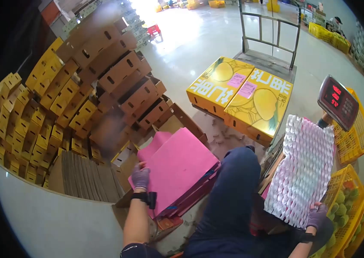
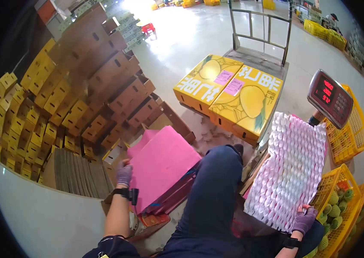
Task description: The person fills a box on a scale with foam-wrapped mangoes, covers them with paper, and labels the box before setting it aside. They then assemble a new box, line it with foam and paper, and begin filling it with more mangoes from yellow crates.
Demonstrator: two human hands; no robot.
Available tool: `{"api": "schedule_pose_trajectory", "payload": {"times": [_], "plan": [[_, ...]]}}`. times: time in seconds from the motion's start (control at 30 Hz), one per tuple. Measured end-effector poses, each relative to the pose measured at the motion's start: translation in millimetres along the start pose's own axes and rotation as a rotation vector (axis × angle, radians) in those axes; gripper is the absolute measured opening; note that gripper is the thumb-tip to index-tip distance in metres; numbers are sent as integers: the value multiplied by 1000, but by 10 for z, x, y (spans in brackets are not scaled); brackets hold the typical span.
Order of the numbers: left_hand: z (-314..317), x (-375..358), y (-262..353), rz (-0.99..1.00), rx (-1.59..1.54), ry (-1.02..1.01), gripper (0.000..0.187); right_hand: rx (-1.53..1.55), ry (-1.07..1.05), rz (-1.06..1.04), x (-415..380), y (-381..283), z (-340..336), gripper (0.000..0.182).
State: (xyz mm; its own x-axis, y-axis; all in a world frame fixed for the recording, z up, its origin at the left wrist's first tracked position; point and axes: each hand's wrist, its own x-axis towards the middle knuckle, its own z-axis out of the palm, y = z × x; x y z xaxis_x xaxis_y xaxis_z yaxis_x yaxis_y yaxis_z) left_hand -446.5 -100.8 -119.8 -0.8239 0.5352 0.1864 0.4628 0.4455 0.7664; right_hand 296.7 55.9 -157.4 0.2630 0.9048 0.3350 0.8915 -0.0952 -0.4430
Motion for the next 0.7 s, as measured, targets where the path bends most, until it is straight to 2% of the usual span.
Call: {"api": "schedule_pose_trajectory", "payload": {"times": [0.03,0.07,0.13,0.2,0.23,0.27,0.3,0.33,0.4,0.43,0.47,0.53,0.57,0.6,0.67,0.7], "plan": [[-210,91,-428,-78,73,70,23,-12,-42,129,33,-94,-59,19],[-389,194,-724,-129,125,120,23,147,-97,164,68,217,62,16],[-576,461,-1046,-196,158,183,22,61,-234,221,244,521,43,10],[-574,794,-1224,-242,282,122,25,179,-254,203,292,448,-55,13],[-521,964,-1306,-262,270,113,25,38,-264,122,328,160,-239,22],[-454,1136,-1367,-376,332,-60,28,2,-267,207,373,121,-281,32],[-381,1268,-1419,-484,392,-237,30,-43,-264,264,394,125,-284,34],[-295,1336,-1341,-497,381,-253,30,-84,-253,324,402,129,-281,38],[-54,1493,-984,-732,297,-427,36,-161,-332,335,494,431,-202,20],[72,1693,-1215,-609,378,-622,45,-211,-399,338,533,666,-203,15],[170,1850,-1329,-551,363,-726,53,-260,-478,343,563,910,-203,15],[425,2242,-1295,-374,522,-877,56,-348,-717,328,650,1346,-232,30],[536,2417,-1119,-335,602,-914,55,-766,-587,322,622,1064,-122,38],[595,2519,-793,-365,534,-909,55,-704,-680,18,674,953,-369,16],[973,2753,-1013,-186,598,-833,56,175,-596,744,747,1728,-259,13],[1100,2772,-940,-450,419,-841,61,-125,-623,537,675,1427,-345,16]]}}
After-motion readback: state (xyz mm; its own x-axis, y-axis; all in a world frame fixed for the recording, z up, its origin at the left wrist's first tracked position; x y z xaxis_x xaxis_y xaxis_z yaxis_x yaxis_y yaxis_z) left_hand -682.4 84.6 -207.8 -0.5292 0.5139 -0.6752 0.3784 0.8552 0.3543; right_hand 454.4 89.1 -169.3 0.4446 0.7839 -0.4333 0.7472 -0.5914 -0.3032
